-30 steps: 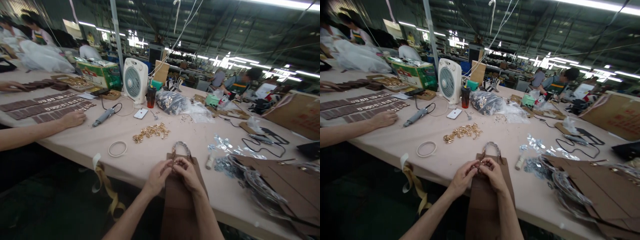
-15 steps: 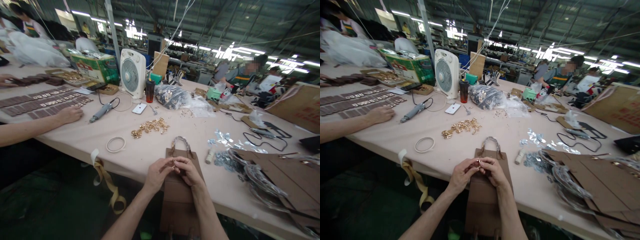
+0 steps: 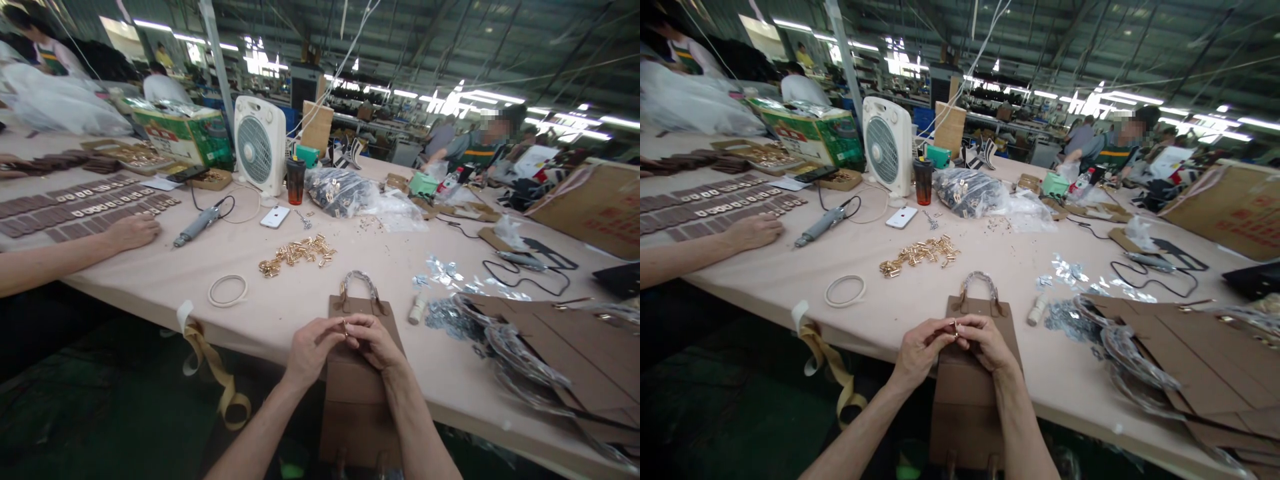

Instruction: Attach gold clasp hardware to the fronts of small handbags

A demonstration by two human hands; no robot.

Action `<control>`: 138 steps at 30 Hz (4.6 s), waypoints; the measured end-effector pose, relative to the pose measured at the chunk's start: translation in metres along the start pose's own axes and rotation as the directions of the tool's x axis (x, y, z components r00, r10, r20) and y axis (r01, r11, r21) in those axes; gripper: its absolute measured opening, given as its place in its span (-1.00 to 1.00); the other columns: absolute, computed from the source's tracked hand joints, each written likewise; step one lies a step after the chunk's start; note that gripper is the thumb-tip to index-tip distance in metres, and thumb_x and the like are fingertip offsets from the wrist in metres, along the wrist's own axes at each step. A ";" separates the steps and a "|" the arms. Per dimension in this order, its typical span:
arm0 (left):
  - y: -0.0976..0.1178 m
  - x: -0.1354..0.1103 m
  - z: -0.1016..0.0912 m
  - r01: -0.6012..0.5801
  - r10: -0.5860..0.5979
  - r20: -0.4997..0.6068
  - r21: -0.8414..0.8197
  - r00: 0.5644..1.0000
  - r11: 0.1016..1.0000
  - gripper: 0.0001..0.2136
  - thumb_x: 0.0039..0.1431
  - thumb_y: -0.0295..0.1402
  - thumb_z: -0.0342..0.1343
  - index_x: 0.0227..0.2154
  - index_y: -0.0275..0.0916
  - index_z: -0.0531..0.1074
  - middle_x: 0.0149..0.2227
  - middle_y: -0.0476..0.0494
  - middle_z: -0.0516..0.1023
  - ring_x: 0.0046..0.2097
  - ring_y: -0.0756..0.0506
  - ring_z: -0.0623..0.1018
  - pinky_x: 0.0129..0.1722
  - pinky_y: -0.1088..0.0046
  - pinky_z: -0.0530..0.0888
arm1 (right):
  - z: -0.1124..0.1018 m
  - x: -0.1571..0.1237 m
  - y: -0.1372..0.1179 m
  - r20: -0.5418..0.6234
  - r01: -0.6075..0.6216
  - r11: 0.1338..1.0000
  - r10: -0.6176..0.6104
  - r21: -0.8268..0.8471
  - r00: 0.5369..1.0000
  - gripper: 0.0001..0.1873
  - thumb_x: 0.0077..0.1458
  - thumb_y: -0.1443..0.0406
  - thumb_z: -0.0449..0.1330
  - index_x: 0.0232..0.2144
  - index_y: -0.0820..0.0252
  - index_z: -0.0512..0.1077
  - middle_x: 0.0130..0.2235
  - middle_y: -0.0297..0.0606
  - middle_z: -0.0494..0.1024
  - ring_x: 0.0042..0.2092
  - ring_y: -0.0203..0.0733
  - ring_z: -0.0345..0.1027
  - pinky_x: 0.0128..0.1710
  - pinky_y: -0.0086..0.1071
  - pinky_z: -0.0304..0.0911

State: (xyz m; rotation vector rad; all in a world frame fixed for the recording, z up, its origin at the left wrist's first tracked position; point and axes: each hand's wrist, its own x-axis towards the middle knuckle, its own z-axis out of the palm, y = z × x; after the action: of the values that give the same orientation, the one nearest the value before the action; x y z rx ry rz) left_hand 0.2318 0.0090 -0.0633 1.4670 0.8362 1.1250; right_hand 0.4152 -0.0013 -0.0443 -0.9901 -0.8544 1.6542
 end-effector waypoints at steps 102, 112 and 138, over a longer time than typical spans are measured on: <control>-0.011 0.066 0.003 0.017 0.021 -0.132 0.281 0.991 0.960 -0.78 0.31 -0.33 0.14 -0.11 -0.11 0.66 -0.10 -0.05 0.73 -0.08 -0.12 0.70 0.01 0.39 0.58 | 0.019 0.033 0.028 -0.431 0.100 0.733 -0.498 -0.673 0.753 -0.60 0.15 -0.01 0.31 -0.17 0.19 0.51 -0.38 -0.21 0.68 -0.41 -0.11 0.60 -0.35 -0.32 0.50; -0.016 0.070 -0.001 0.058 -0.017 -0.181 0.222 0.983 0.973 -0.80 0.24 -0.42 0.17 -0.20 -0.17 0.69 -0.17 -0.08 0.75 -0.12 -0.12 0.72 -0.03 0.36 0.62 | 0.026 0.036 0.031 -0.382 0.093 0.675 -0.518 -0.732 0.765 -0.68 0.19 0.06 0.25 -0.23 0.19 0.56 -0.30 -0.12 0.70 -0.37 -0.10 0.62 -0.33 -0.33 0.51; -0.014 0.065 0.005 -0.006 0.110 -0.139 0.594 0.984 0.804 -0.78 0.30 -0.52 -0.04 -0.23 -0.21 0.51 -0.23 -0.18 0.61 -0.10 -0.19 0.54 -0.06 0.27 0.47 | 0.039 0.123 -0.029 -0.181 0.305 0.789 -0.459 -0.533 0.870 -0.47 0.08 -0.09 0.35 -0.13 0.21 0.58 -0.43 -0.31 0.54 -0.46 -0.26 0.34 -0.45 -0.40 0.29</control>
State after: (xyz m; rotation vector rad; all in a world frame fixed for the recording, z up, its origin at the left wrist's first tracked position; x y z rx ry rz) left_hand 0.2578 0.0707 -0.0637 1.9365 1.3592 1.0916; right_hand 0.3691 0.1213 -0.0285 -1.2715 -1.2053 0.9102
